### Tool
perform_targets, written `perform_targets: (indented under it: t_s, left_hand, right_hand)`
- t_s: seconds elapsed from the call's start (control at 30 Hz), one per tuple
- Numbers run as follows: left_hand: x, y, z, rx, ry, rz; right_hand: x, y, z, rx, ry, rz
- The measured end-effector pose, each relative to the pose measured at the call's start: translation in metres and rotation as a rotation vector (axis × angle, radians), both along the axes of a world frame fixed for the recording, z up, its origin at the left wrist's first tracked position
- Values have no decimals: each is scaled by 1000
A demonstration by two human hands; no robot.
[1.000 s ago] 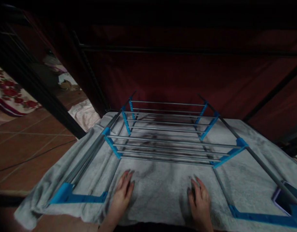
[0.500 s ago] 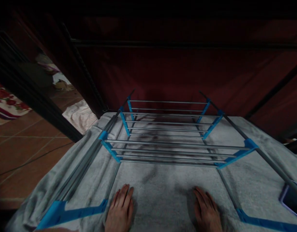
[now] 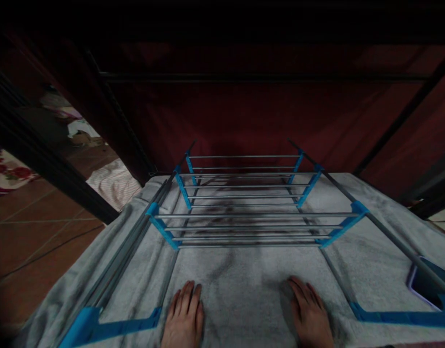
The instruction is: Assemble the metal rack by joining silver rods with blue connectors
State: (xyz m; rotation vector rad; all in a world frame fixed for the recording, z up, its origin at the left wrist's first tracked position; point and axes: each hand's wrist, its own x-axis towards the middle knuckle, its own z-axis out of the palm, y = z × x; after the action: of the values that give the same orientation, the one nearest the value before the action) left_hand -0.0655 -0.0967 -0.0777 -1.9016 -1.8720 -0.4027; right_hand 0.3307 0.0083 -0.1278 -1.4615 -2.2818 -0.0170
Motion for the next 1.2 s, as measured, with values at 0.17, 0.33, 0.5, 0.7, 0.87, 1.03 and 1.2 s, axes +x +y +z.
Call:
perform_targets:
  t_s: [0.17, 0.33, 0.5, 0.7, 0.87, 1.03, 1.2]
  left_hand:
    - [-2, 1, -1, 30, 38, 6]
    - [-8, 2, -11, 22, 68, -19]
    - [-10, 3, -20, -21, 31, -4]
    - [-8, 5, -19, -65, -72, -26]
    - [-6, 5, -11, -66, -89, -53]
    - [-3, 4, -1, -65, -15, -60]
    - [-1, 4, 8, -74, 50, -72]
  right_hand:
    - [-3, 1, 0, 7, 3, 4]
    - [-8, 0, 0, 16, 6, -12]
    - [-17, -1, 9, -3, 0, -57]
    - [-29, 0, 28, -20, -1, -108]
    - [-36, -1, 40, -17, 17, -118]
    - [-39, -3, 45, 15, 29, -120]
    - [-40, -2, 45, 30, 47, -103]
